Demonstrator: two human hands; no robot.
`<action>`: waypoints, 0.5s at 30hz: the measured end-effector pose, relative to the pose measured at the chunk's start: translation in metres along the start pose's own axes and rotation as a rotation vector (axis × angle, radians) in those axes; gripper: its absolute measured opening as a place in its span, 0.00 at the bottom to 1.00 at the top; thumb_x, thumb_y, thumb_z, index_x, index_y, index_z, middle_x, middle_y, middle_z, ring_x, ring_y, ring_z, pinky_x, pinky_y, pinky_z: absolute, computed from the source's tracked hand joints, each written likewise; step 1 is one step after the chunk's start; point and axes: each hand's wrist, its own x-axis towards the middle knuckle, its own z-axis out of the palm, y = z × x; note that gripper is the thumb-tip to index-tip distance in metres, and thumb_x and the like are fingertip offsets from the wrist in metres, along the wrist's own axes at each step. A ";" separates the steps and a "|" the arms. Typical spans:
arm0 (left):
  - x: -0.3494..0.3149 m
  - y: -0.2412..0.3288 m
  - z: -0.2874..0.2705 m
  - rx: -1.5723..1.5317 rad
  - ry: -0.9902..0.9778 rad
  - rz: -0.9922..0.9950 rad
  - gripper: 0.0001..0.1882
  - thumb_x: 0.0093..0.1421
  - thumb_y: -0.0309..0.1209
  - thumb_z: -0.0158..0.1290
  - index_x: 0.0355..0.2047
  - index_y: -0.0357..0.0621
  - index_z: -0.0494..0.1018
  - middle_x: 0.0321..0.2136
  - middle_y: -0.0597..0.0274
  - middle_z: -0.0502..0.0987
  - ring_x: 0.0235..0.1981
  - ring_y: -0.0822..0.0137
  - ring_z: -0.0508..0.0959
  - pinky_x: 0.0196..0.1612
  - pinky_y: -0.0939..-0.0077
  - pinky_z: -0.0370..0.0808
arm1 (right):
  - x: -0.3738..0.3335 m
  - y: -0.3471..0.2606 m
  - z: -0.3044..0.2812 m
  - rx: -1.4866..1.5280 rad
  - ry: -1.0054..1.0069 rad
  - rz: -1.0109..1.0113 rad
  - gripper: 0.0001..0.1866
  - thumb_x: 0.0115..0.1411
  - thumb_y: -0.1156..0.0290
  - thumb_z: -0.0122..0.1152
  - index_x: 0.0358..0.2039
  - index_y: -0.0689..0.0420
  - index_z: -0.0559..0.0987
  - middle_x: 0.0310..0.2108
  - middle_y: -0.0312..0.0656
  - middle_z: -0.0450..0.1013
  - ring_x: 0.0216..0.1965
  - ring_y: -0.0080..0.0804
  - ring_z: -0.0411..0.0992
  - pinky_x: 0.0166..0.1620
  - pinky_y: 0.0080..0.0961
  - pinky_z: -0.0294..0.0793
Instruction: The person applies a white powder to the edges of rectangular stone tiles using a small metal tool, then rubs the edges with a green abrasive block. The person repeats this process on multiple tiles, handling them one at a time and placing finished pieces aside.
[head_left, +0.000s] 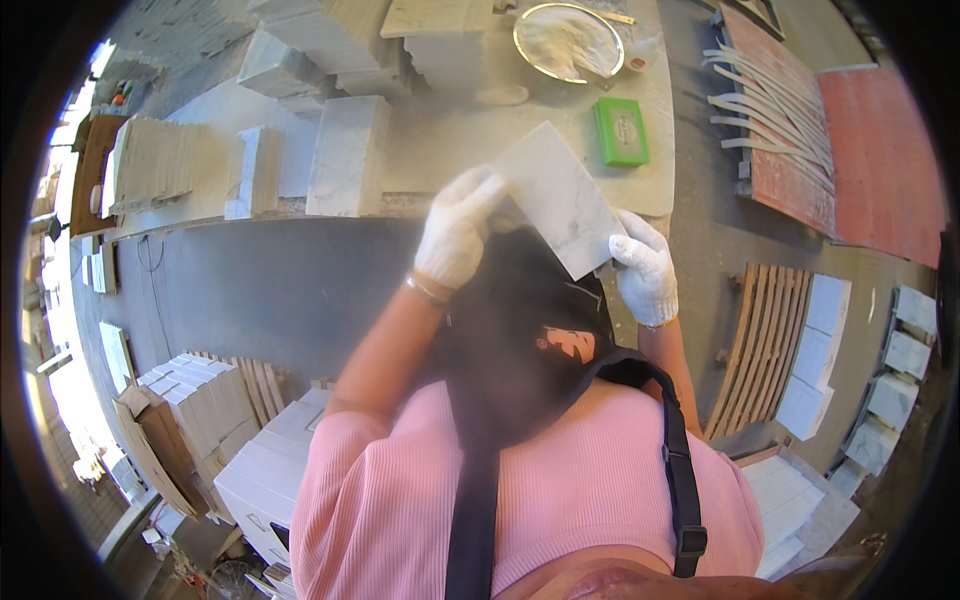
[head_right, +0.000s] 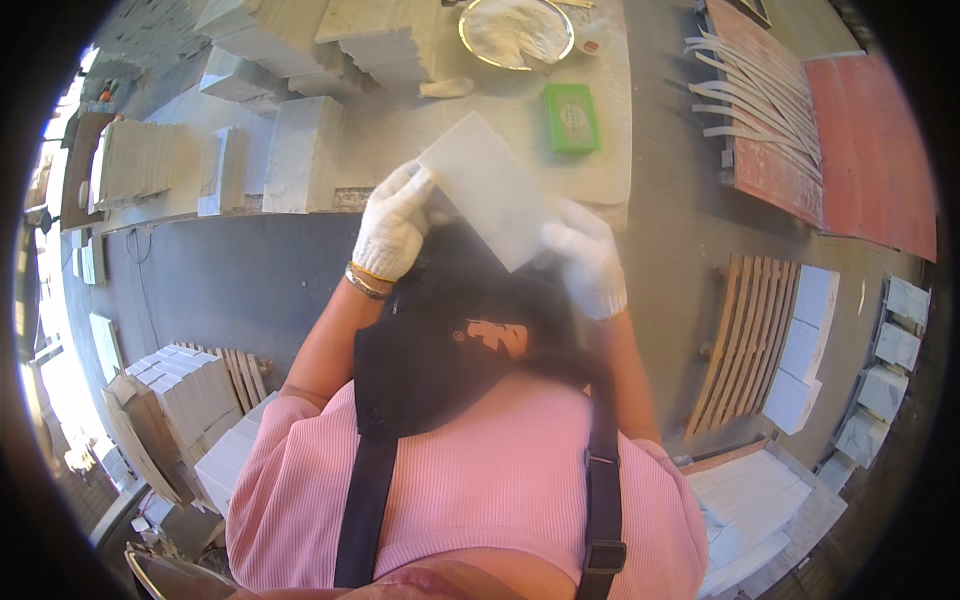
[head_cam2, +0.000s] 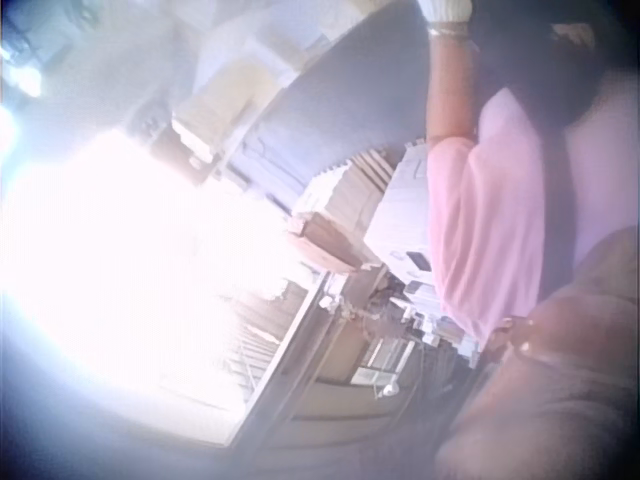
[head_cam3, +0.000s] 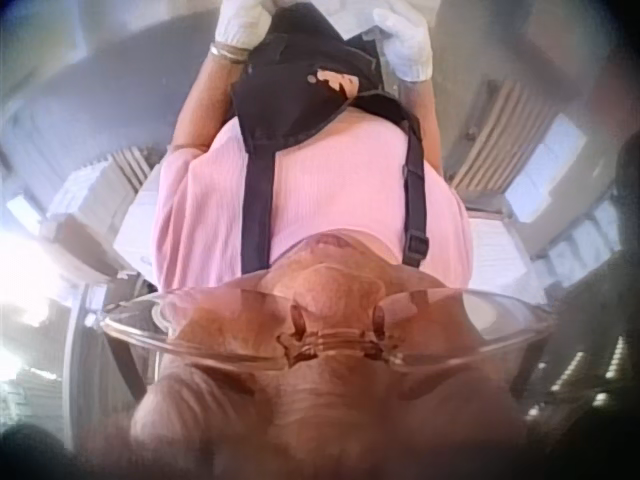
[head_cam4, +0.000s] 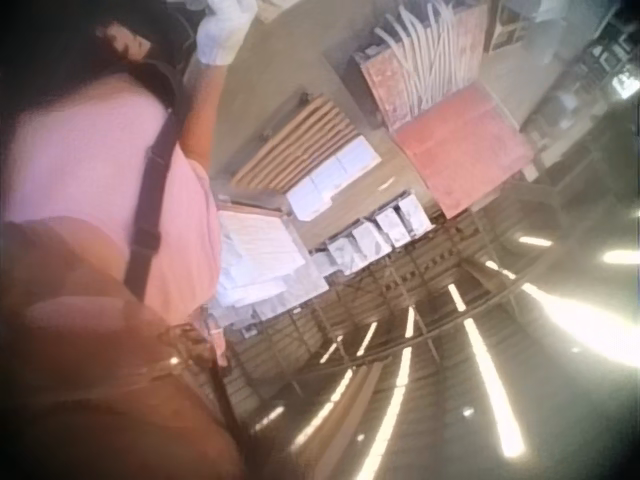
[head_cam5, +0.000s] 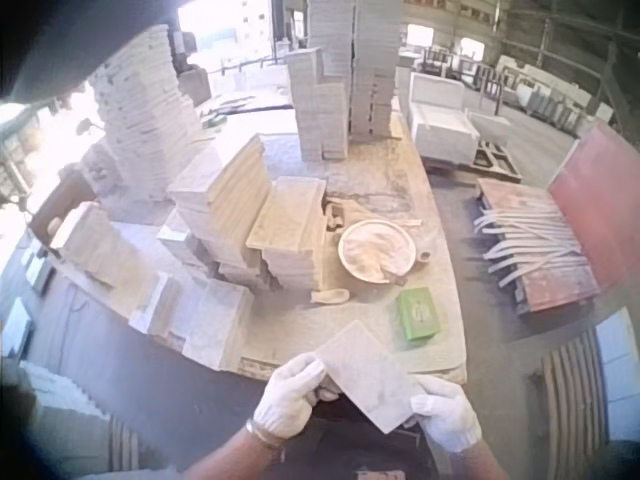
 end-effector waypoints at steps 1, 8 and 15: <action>0.002 0.001 -0.003 -0.014 0.011 -0.009 0.20 0.73 0.36 0.51 0.59 0.37 0.72 0.48 0.58 0.80 0.42 0.68 0.82 0.41 0.73 0.78 | 0.000 0.000 -0.003 0.005 -0.013 0.008 0.31 0.59 0.59 0.62 0.56 0.70 0.76 0.39 0.42 0.80 0.34 0.26 0.75 0.39 0.22 0.72; -0.001 0.001 -0.016 -0.053 0.009 -0.058 0.26 0.75 0.45 0.46 0.59 0.34 0.71 0.45 0.58 0.79 0.32 0.71 0.70 0.32 0.77 0.65 | 0.008 0.011 -0.013 0.130 -0.025 -0.128 0.24 0.70 0.58 0.55 0.51 0.69 0.79 0.46 0.45 0.79 0.47 0.33 0.76 0.54 0.32 0.74; -0.018 0.005 -0.012 0.075 -0.039 -0.126 0.20 0.71 0.37 0.52 0.54 0.33 0.74 0.39 0.59 0.80 0.31 0.70 0.74 0.34 0.76 0.69 | 0.018 0.014 -0.013 0.295 -0.023 -0.101 0.20 0.70 0.64 0.57 0.53 0.68 0.79 0.46 0.44 0.79 0.47 0.31 0.76 0.55 0.31 0.74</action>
